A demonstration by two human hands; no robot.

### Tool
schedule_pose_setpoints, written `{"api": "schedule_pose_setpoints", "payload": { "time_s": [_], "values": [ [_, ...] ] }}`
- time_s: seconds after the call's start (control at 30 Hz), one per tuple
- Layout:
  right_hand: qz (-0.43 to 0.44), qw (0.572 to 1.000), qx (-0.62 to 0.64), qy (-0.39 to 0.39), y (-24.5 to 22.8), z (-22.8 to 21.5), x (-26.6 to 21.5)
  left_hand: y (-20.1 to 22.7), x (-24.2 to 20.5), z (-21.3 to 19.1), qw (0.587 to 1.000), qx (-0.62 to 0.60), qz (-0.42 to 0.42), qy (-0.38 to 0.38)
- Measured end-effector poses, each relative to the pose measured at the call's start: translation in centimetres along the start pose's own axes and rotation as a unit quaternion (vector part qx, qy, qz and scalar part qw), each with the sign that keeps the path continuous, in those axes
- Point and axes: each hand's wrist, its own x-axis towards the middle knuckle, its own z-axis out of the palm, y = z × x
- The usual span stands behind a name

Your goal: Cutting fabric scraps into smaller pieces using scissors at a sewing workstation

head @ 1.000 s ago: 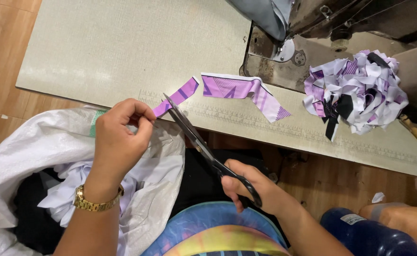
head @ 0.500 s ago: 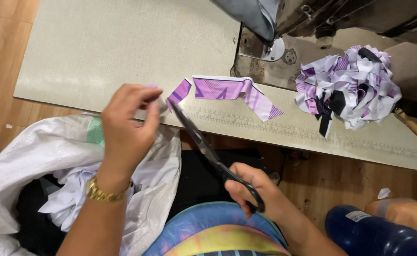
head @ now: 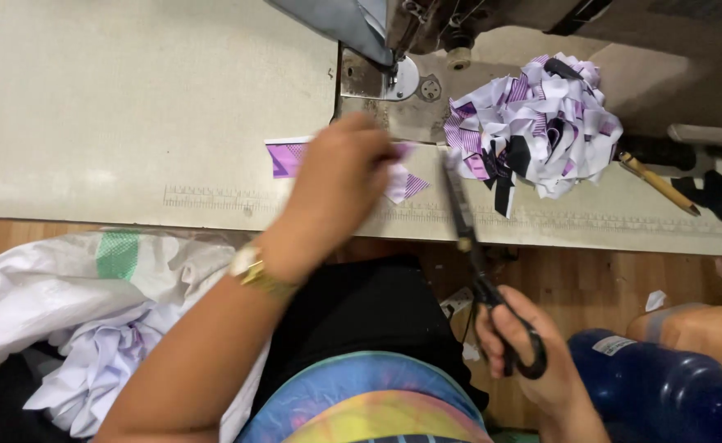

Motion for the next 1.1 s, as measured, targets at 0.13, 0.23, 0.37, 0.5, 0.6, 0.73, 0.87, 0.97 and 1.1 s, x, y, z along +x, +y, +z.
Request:
{"api": "schedule_pose_setpoints", "payload": {
  "time_s": [0.13, 0.23, 0.37, 0.5, 0.6, 0.73, 0.87, 0.97, 1.1],
  "values": [
    [-0.012, 0.99, 0.089, 0.109, 1.3, -2.4, -0.7, 3.6, 3.9, 5.1, 0.994, -0.076, 0.064, -0.041],
    [-0.036, 0.984, 0.115, 0.131, 0.8, -3.4, -1.1, 4.5, 4.0, 4.0, 0.994, -0.054, 0.005, -0.098],
    [-0.051, 0.985, 0.121, 0.111, 1.1, -3.9, -1.3, -0.1, -0.3, 1.5, 0.996, 0.085, -0.01, -0.021],
    [-0.035, 0.993, 0.089, 0.073, -0.1, -1.3, -0.7, -3.4, -6.7, -2.3, 0.975, 0.218, 0.037, 0.002],
    [-0.01, 0.999, 0.032, 0.005, -0.7, 0.2, 0.0, -4.3, -9.9, -4.9, 0.962, 0.266, 0.061, 0.006],
    [0.066, 0.994, -0.021, -0.083, -1.2, 1.9, 0.8, -5.5, -12.6, -7.8, 0.959, 0.284, 0.021, -0.008],
    [0.079, 0.991, -0.001, -0.106, -0.5, 2.3, 1.2, -5.0, -13.1, -9.0, 0.949, 0.313, 0.011, 0.028],
    [0.094, 0.992, -0.008, -0.079, -1.6, 2.9, 0.5, -4.1, -13.3, -6.6, 0.962, 0.269, 0.023, 0.04],
    [0.069, 0.994, -0.016, -0.085, -1.9, 2.3, 0.1, -3.0, -13.5, -3.5, 0.967, 0.248, 0.044, 0.032]
  ]
}}
